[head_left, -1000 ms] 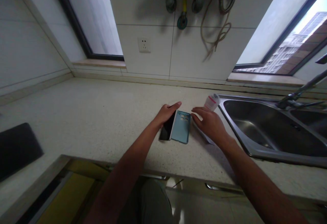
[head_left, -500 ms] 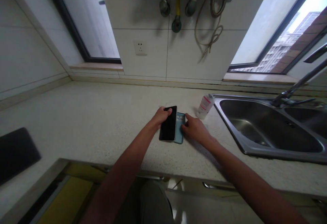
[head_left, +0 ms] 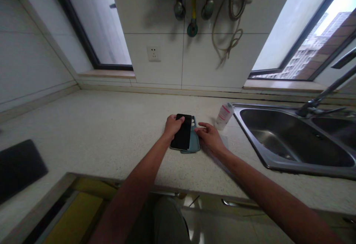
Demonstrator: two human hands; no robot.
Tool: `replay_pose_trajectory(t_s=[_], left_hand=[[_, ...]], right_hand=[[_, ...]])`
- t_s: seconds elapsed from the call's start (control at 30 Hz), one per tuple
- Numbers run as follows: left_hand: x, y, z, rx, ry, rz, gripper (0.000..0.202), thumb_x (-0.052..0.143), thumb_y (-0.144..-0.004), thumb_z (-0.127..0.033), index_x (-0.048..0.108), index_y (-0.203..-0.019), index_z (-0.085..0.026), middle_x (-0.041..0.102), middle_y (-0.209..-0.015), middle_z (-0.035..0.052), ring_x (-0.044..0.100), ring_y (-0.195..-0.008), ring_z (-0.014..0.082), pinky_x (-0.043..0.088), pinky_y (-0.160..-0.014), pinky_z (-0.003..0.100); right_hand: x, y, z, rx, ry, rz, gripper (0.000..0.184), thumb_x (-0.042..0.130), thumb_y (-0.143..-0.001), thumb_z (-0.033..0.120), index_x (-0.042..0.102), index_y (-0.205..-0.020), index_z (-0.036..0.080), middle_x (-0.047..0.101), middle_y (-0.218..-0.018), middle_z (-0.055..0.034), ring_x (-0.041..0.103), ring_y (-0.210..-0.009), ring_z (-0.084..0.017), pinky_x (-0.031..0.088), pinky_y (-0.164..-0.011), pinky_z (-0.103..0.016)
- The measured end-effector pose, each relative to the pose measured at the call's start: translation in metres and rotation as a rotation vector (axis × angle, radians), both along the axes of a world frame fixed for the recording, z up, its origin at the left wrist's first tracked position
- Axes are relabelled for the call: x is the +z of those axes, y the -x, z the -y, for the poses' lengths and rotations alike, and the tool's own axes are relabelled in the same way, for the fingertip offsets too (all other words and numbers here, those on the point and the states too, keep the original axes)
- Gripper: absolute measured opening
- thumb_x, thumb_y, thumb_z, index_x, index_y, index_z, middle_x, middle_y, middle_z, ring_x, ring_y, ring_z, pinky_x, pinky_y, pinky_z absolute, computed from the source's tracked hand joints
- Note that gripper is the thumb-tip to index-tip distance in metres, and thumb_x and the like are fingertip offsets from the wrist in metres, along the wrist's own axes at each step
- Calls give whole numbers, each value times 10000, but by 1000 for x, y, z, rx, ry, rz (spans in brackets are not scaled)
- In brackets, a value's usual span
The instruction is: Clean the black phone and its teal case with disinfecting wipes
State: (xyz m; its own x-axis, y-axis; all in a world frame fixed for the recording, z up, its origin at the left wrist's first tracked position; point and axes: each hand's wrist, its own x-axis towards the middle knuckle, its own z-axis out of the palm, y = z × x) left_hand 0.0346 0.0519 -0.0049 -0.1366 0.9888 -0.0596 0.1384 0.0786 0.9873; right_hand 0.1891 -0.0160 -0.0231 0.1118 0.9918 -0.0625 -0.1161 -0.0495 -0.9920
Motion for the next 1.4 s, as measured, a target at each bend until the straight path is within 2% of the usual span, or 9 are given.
replay_pose_trajectory(t_s=[0.17, 0.37, 0.57, 0.73, 0.83, 0.93, 1.03, 1.17, 1.4], left_hand=[[4, 0, 2, 31, -30, 103, 197, 778, -701, -239, 603, -765, -176, 654, -752, 27, 605, -691, 163, 449, -685, 277], [2, -7, 6, 27, -103, 105, 170, 729, -759, -237, 571, -794, -184, 646, -815, 30, 603, -747, 159, 449, -720, 275], [0, -16, 12, 39, -152, 57, 168, 692, -821, -257, 577, -921, -185, 686, -995, 94, 651, -918, 203, 471, -846, 310], [0, -17, 17, 25, -246, 25, 308, 720, -809, -256, 642, -1101, -195, 698, -1160, 109, 636, -1123, 236, 463, -974, 340], [2, -17, 19, -21, -338, -21, 397, 667, -848, -224, 637, -1243, -196, 627, -1351, 113, 551, -1288, 228, 390, -1095, 343], [2, -17, 20, -1, -335, -21, 506, 668, -853, -245, 584, -1347, -175, 556, -1435, 141, 517, -1329, 240, 374, -1112, 348], [1, -18, 19, 70, -303, 15, 591, 729, -803, -269, 558, -1359, -166, 629, -1327, 163, 596, -1213, 261, 447, -1021, 366], [0, -18, 17, 80, -298, 99, 398, 761, -751, -270, 637, -1108, -145, 714, -1071, 132, 671, -961, 231, 498, -865, 341], [9, -9, 7, -141, -168, 529, 233, 741, -707, -347, 627, -780, -157, 619, -690, 0, 575, -648, 139, 442, -649, 259]], right_hand=[[-5, 4, 2, -4, -47, -125, 430, 796, -656, 329, 601, -1017, 203, 714, -877, -38, 675, -737, -174, 547, -640, -302], [-1, 7, 6, 18, -71, -178, 440, 813, -646, 316, 641, -1035, 203, 730, -969, -53, 684, -808, -172, 551, -739, -310], [-2, 9, 7, 12, -103, -216, 475, 831, -637, 340, 638, -1054, 217, 723, -993, -37, 678, -833, -163, 549, -777, -309], [-4, 11, 7, 86, -134, -220, 457, 821, -657, 365, 659, -1053, 202, 750, -993, -66, 695, -892, -209, 550, -822, -356], [-2, 11, 8, 126, -133, -256, 469, 825, -656, 360, 687, -1071, 191, 761, -1003, -74, 695, -966, -250, 549, -853, -389], [0, 13, 10, 152, -128, -246, 507, 817, -687, 372, 687, -1149, 207, 757, -1055, -66, 689, -1008, -261, 551, -887, -415], [0, 14, 12, 215, -147, -235, 586, 798, -737, 358, 623, -1289, 265, 720, -1182, -52, 677, -1060, -253, 546, -930, -430], [-4, 14, 13, 262, -126, -239, 797, 839, -700, 294, 500, -1421, 317, 737, -1123, -45, 700, -1003, -253, 558, -910, -444], [-7, 10, 6, 217, -75, -225, 902, 844, -687, 333, 425, -1481, 252, 755, -841, -14, 690, -736, -188, 555, -747, -363]])
